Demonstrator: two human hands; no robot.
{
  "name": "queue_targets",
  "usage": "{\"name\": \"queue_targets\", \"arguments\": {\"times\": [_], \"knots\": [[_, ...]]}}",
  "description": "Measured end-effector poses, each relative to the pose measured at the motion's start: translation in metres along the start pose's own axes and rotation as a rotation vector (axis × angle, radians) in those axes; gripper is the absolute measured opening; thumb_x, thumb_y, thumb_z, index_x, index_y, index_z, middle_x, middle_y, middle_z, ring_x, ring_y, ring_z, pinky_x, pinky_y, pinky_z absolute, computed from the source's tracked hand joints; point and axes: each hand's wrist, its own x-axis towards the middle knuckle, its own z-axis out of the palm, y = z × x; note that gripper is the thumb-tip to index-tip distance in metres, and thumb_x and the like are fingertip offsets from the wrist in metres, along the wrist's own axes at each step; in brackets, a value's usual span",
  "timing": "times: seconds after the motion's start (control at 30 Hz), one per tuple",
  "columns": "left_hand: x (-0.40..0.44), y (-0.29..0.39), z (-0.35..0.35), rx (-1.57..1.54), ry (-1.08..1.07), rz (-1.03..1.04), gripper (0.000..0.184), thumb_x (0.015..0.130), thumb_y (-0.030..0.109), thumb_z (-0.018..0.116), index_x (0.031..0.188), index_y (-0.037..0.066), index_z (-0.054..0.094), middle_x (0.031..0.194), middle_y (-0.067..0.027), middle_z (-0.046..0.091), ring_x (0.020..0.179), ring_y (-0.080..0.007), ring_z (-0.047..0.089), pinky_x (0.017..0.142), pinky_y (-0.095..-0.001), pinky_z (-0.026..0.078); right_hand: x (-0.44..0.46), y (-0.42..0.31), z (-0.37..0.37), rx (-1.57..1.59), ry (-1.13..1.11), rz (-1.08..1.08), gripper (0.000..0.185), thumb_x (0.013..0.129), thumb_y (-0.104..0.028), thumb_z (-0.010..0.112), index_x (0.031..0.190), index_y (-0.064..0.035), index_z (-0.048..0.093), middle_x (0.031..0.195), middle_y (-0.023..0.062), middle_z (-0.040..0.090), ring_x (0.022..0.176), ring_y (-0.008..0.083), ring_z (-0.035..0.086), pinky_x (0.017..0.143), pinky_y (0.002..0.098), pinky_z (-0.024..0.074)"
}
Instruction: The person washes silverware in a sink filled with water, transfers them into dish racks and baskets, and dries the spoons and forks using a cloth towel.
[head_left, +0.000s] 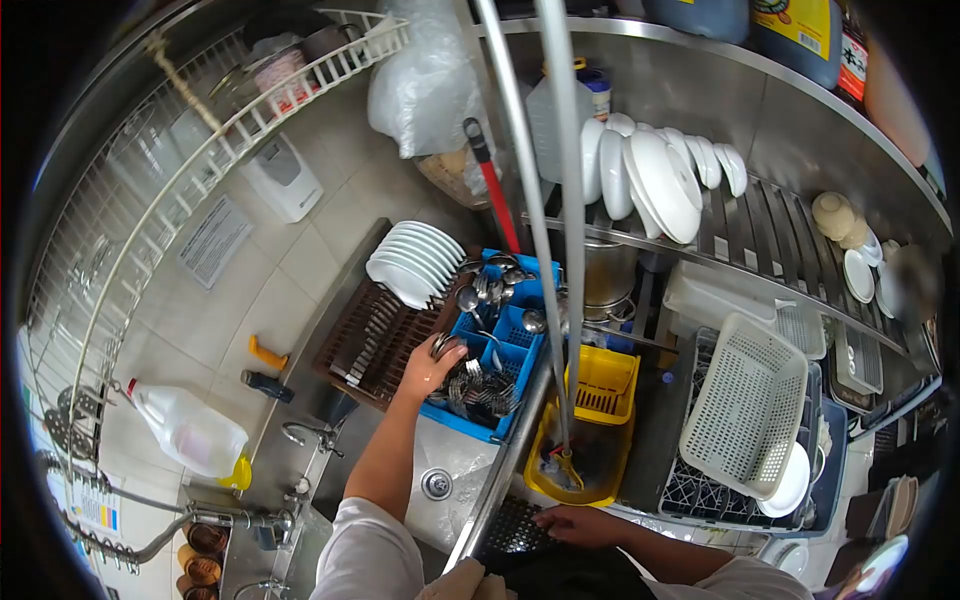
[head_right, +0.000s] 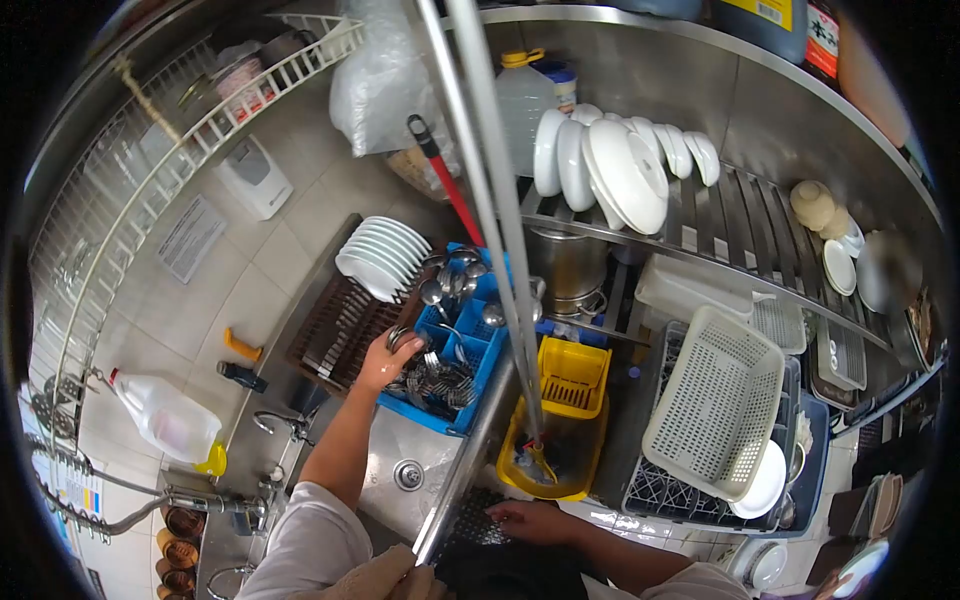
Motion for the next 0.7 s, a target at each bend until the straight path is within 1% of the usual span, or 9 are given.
{"name": "queue_targets", "arguments": {"times": [0.13,0.3,0.37,0.4,0.47,0.5,0.57,0.63,0.7], "knots": [[-0.023,-0.040,-0.001,0.361,0.320,0.316,0.054,0.076,0.025,0.087,0.118,-0.001,0.064,0.124,-0.0163,0.066,0.113,-0.0251,0.062,0.096,-0.0351,0.049,-0.038,-0.020,-0.015,0.005,0.063,0.016,0.047,0.098,-0.021,0.062,0.143,-0.0094,0.052,0.133,0.0106,0.063,0.122,0.0198,0.059,0.104,0.0342,0.0459],[-0.060,-0.022,-0.034,-0.592,-0.069,-0.041,0.080,0.075,0.010,0.083,0.146,0.002,0.047,0.143,-0.0238,0.052,0.142,-0.0265,0.040,0.112,-0.0370,0.037,-0.067,-0.032,-0.014,-0.053,0.244,0.083,0.043,0.100,-0.021,0.060,0.140,-0.0068,0.054,0.127,0.0095,0.066,0.116,0.0202,0.062,0.103,0.0345,0.0465],[-0.055,0.012,-0.031,-0.434,-0.077,0.125,0.078,0.084,0.012,0.075,0.152,0.002,0.039,0.152,-0.0251,0.043,0.145,-0.0319,0.036,0.116,-0.0411,0.033,-0.076,-0.030,-0.010,0.092,0.355,0.154,0.037,0.101,-0.019,0.059,0.135,-0.0050,0.058,0.115,0.0071,0.068,0.103,0.0159,0.066,0.094,0.0310,0.0507],[-0.051,0.032,-0.020,-0.032,0.029,0.211,0.073,0.089,0.019,0.070,0.152,0.001,0.039,0.154,-0.0248,0.040,0.146,-0.0356,0.034,0.118,-0.0437,0.030,-0.077,-0.017,-0.005,0.371,0.424,0.136,0.030,0.101,-0.017,0.059,0.128,-0.0047,0.063,0.101,0.0037,0.069,0.088,0.0091,0.065,0.082,0.0270,0.0532],[-0.044,0.029,0.003,0.598,0.112,0.319,0.067,0.100,0.040,0.054,0.151,-0.002,0.039,0.160,-0.0231,0.033,0.148,-0.0447,0.027,0.122,-0.0509,0.021,-0.083,-0.050,-0.002,0.075,0.602,0.216,0.026,0.099,-0.018,0.061,0.124,-0.0089,0.066,0.089,0.0050,0.069,0.080,0.0099,0.066,0.075,0.0273,0.0541],[-0.040,0.013,0.011,0.573,0.064,0.352,0.067,0.100,0.040,0.054,0.151,-0.002,0.039,0.160,-0.0231,0.033,0.148,-0.0447,0.027,0.122,-0.0509,0.021,-0.087,-0.081,-0.004,-0.046,0.643,0.311,0.026,0.099,-0.020,0.062,0.123,-0.0105,0.067,0.089,0.0066,0.070,0.081,0.0149,0.068,0.077,0.0306,0.0553],[-0.027,-0.021,0.021,0.813,-0.025,0.264,0.072,0.101,0.048,0.050,0.152,-0.002,0.037,0.162,-0.0235,0.028,0.150,-0.0442,0.022,0.122,-0.0534,0.018,-0.099,-0.085,-0.011,-0.398,0.680,0.170,0.029,0.097,-0.026,0.064,0.122,-0.0128,0.068,0.094,0.0112,0.072,0.086,0.0287,0.071,0.080,0.0391,0.0558],[-0.028,-0.016,0.011,0.776,-0.203,0.111,0.076,0.101,0.052,0.049,0.154,-0.001,0.034,0.165,-0.0231,0.021,0.152,-0.0440,0.017,0.122,-0.0543,0.016,-0.122,-0.103,-0.024,-0.786,0.670,-0.194,0.032,0.094,-0.028,0.066,0.122,-0.0120,0.068,0.097,0.0142,0.073,0.092,0.0371,0.069,0.083,0.0453,0.0545],[-0.034,0.005,-0.024,0.751,-0.312,0.173,0.078,0.101,0.049,0.053,0.156,0.000,0.030,0.166,-0.0217,0.019,0.153,-0.0429,0.014,0.123,-0.0524,0.011,-0.161,-0.172,-0.039,-0.724,0.513,-0.138,0.036,0.096,-0.027,0.065,0.127,-0.0072,0.066,0.099,0.0084,0.074,0.088,0.0226,0.072,0.089,0.0385,0.0537]]}}
